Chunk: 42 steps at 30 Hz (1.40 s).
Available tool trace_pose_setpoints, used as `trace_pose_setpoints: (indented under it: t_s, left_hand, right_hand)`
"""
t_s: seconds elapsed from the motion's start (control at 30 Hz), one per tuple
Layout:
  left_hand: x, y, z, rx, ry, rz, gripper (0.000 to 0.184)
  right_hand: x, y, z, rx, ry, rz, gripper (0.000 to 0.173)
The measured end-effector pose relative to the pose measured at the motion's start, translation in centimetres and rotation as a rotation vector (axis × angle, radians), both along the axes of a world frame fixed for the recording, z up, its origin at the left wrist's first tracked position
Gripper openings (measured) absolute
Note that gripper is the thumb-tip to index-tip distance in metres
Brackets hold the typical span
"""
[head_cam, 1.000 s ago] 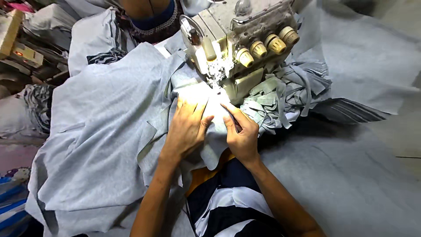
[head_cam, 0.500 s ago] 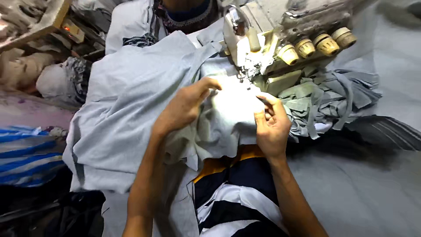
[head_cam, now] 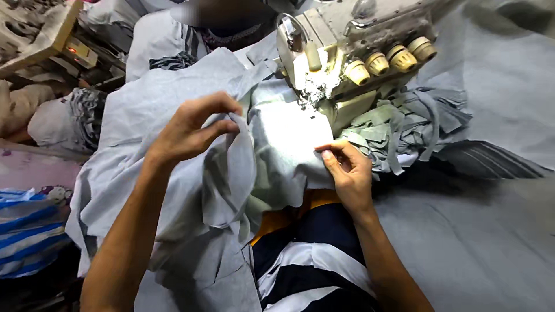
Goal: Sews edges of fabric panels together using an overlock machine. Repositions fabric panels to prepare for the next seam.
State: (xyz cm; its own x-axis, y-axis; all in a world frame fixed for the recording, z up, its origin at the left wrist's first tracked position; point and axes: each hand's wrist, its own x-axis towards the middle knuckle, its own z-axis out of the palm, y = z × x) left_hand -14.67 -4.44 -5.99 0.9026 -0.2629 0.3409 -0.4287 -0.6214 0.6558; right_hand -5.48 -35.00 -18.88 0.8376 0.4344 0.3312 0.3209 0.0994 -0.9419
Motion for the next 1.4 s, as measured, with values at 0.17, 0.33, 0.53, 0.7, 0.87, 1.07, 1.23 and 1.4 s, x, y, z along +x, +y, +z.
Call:
trace_pose_setpoints:
  t_s: [0.17, 0.33, 0.53, 0.7, 0.87, 1.07, 1.23, 1.4]
  left_hand:
    - [6.5, -9.1, -0.9, 0.217, -0.008, 0.147, 0.026]
    - [7.4, -11.5, -4.6, 0.33, 0.02, 0.378, 0.031]
    - [5.9, -11.6, -5.4, 0.239, -0.053, 0.432, 0.029]
    - [5.0, -12.0, -5.8, 0.248, -0.097, 0.419, 0.024]
    - [4.9, -12.2, -6.2, 0.303, -0.164, 0.434, 0.015]
    - [4.8, -12.0, -6.8, 0.346, -0.238, 0.44, 0.017]
    - [4.9, -11.9, -6.8, 0.335, -0.239, 0.43, 0.017]
    - [5.1, -12.1, -6.8, 0.352, -0.237, 0.443, 0.019]
  right_hand:
    - [-0.5, -1.8, 0.1, 0.034, 0.151, 0.127, 0.04]
    - [-1.3, -2.0, -0.1, -0.135, 0.156, -0.079, 0.027]
    - [-2.6, -3.1, -0.6, -0.202, 0.134, -0.075, 0.025]
    - [-3.5, -3.5, -1.3, -0.215, 0.158, -0.061, 0.025]
    - [-3.7, -3.6, -1.4, -0.244, 0.127, -0.079, 0.028]
    - [-3.5, -4.1, -1.4, -0.111, 0.131, -0.058, 0.046]
    - [-4.0, -4.3, -1.6, -0.128, 0.143, -0.069, 0.032]
    - [-3.8, -4.5, -1.9, -0.114, 0.158, -0.093, 0.031]
